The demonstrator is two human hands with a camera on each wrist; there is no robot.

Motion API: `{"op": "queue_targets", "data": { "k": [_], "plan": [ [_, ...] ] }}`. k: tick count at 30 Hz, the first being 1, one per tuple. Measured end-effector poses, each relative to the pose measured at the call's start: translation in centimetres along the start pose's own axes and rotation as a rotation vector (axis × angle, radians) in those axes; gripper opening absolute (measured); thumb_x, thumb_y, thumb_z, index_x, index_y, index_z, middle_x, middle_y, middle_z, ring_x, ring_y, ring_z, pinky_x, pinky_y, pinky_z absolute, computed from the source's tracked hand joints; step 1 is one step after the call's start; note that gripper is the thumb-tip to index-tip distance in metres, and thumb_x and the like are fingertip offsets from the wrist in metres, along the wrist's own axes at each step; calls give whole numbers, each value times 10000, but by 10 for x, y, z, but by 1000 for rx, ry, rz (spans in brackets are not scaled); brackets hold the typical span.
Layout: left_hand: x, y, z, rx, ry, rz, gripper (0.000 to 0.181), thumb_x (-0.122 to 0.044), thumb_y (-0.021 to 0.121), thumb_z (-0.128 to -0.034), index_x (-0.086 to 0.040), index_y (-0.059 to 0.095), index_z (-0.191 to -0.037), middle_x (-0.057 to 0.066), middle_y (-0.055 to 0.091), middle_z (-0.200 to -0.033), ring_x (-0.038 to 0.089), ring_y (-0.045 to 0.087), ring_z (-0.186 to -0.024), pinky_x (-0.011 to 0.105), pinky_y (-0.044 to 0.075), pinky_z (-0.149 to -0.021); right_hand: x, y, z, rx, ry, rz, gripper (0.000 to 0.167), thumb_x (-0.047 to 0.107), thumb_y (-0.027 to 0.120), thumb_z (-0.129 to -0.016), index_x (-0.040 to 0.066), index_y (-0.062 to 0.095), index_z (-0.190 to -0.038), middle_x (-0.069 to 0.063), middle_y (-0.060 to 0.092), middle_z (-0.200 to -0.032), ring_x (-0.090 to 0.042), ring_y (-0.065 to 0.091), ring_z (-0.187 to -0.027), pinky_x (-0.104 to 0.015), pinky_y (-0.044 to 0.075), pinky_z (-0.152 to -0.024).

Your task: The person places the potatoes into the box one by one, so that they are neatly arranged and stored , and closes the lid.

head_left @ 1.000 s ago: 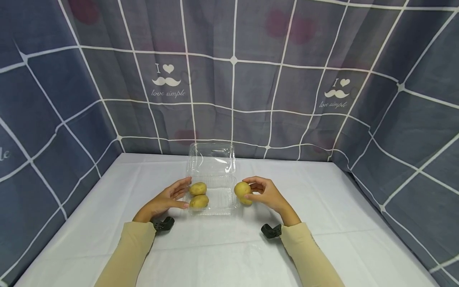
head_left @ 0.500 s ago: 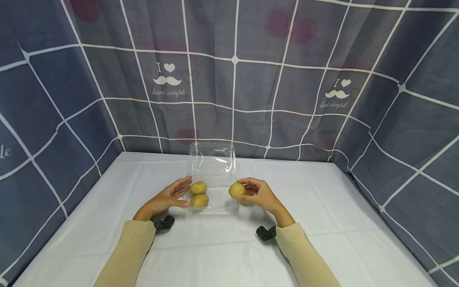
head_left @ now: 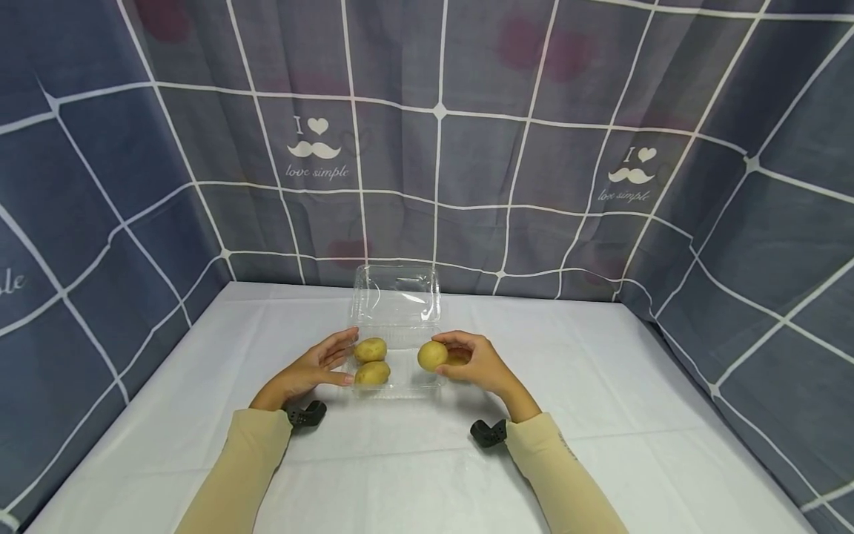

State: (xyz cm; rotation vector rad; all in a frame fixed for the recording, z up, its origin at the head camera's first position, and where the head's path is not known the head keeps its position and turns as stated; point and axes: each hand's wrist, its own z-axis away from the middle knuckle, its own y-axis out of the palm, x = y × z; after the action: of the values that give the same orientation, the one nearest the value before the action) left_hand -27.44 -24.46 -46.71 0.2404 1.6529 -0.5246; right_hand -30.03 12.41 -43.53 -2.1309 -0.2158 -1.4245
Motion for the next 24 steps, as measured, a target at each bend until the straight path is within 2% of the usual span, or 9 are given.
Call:
{"op": "queue_targets", "data": {
  "k": [4, 9, 12, 14, 17, 21, 24],
  "plan": [
    [1, 0, 0, 1, 3, -6, 1039, -42, 846, -907, 70, 173, -1690, 324, 138, -1755, 535, 167, -1609, 410, 280, -1294, 2, 4, -3, 14, -15, 24, 513, -57, 855, -863, -107, 685, -1344, -232, 732, -1293, -217, 693, -1118, -381, 581, -1054],
    [1, 0, 0, 2, 4, -6, 1035, -32, 843, -908, 70, 172, -1690, 320, 136, -1757, 532, 168, -1610, 370, 297, -1289, 6, 8, -7, 36, -22, 26, 503, -49, 855, -867, -108, 688, -1339, -229, 733, -1295, -211, 700, -1107, -554, 576, -1043],
    [1, 0, 1, -1, 3, -6, 1035, -34, 846, -906, 71, 177, -1688, 320, 143, -1756, 533, 173, -1608, 374, 300, -1289, 7, 11, -11, 52, -21, 30, 496, -39, 860, -869, -98, 696, -1333, -211, 740, -1279, -180, 707, -1089, -515, 613, -985],
    [1, 1, 1, -2, 3, -7, 1033, -33, 845, -904, 72, 180, -1688, 321, 148, -1754, 535, 178, -1606, 428, 279, -1296, 8, 13, -14, 63, -29, 53, 490, -20, 868, -868, -83, 706, -1326, -196, 749, -1260, -163, 713, -1072, -437, 637, -904],
    [0, 1, 1, -3, 0, -12, 1032, -32, 845, -904, 72, 181, -1688, 320, 153, -1754, 534, 185, -1605, 521, 233, -1295, 8, 16, -18, 77, -53, 104, 486, -5, 880, -858, -69, 721, -1312, -191, 760, -1238, -180, 723, -1059, -433, 632, -869],
    [0, 1, 0, -3, 1, -11, 1032, -34, 844, -904, 74, 180, -1687, 321, 155, -1753, 533, 182, -1606, 580, 195, -1286, 8, 22, -21, 83, -70, 188, 476, 30, 890, -852, -38, 741, -1299, -161, 768, -1244, -227, 722, -1092, -493, 599, -1007],
    [-1, 1, 0, -2, 5, -10, 1029, -39, 845, -905, 77, 184, -1685, 326, 163, -1749, 534, 183, -1605, 593, 184, -1284, 9, 25, -22, 82, -62, 239, 472, 68, 894, -852, -9, 752, -1296, -126, 770, -1255, -250, 715, -1135, -454, 566, -1072]
  ]
}}
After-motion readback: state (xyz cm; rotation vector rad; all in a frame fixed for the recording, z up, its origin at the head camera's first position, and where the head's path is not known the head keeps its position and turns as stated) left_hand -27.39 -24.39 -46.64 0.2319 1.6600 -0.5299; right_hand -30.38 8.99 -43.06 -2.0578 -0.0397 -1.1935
